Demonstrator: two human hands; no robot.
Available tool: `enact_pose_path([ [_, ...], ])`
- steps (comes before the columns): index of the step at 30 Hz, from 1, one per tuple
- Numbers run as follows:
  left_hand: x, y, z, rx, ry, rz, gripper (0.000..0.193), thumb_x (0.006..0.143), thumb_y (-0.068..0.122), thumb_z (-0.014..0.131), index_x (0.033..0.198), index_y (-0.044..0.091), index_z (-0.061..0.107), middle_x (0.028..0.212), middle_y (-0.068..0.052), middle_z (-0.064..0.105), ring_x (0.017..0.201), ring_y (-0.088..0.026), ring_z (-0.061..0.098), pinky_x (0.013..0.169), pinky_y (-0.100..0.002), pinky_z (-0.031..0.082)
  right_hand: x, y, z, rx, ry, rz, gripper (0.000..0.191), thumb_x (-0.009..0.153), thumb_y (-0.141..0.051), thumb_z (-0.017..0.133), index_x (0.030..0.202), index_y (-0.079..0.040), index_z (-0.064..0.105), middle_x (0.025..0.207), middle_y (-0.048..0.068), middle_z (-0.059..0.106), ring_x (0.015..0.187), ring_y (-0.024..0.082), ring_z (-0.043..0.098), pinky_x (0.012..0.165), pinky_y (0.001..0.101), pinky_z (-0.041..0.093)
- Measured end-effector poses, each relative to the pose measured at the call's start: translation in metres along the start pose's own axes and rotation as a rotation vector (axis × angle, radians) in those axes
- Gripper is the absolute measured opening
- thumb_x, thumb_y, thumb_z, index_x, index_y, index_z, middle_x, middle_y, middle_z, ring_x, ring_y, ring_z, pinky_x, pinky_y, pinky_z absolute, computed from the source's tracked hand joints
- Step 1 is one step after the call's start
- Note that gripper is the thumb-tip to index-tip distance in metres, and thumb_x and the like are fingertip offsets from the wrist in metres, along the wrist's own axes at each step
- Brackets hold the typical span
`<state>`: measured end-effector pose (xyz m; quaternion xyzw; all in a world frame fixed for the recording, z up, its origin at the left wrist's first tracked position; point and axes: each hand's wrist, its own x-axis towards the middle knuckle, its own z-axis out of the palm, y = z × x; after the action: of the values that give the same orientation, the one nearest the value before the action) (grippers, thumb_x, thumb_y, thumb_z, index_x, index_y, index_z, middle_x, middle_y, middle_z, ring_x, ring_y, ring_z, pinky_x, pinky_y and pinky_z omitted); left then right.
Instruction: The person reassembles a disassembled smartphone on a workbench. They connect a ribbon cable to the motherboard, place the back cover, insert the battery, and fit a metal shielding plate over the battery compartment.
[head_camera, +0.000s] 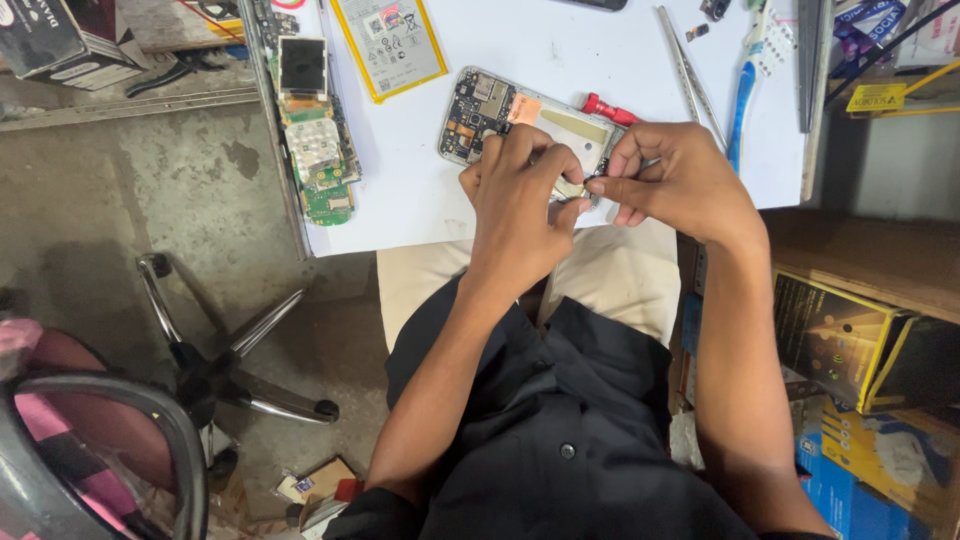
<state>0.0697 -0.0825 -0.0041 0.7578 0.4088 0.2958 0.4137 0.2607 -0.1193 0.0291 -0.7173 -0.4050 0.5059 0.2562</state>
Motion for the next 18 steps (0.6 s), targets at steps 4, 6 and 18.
enact_pose_path([
  [4,-0.0002,-0.0001,0.0002,0.007,-0.002,0.002,0.032,0.068,0.009,0.087,0.091,0.019,0.066,0.107,0.001,0.052,0.109,-0.023,0.048,0.089,-0.043,0.027,0.0002,0.0028,-0.0017,-0.004,-0.014,-0.045,0.018,0.087,-0.004,0.079,0.085,0.001,0.062,0.074,0.006,0.068,0.061,0.012,0.070,0.052,0.0256,0.058],
  [6,-0.0003,0.0000,0.0005,0.006,-0.002,-0.001,0.032,0.069,0.010,0.087,0.091,0.019,0.066,0.107,0.001,0.052,0.109,-0.023,0.048,0.088,-0.043,0.027,0.0000,0.0047,-0.0013,0.007,-0.013,-0.039,0.018,0.088,-0.004,0.078,0.086,0.002,0.062,0.074,0.007,0.068,0.062,0.012,0.070,0.053,0.0258,0.058],
  [18,-0.0001,0.0000,0.0042,0.047,0.035,0.016,0.030,0.067,0.012,0.084,0.090,0.019,0.065,0.106,0.000,0.051,0.108,-0.024,0.048,0.088,-0.043,0.028,-0.0046,0.0068,0.0043,-0.004,0.026,-0.071,0.016,0.090,-0.002,0.077,0.086,0.002,0.062,0.072,0.003,0.067,0.062,0.008,0.067,0.052,0.0242,0.055],
])
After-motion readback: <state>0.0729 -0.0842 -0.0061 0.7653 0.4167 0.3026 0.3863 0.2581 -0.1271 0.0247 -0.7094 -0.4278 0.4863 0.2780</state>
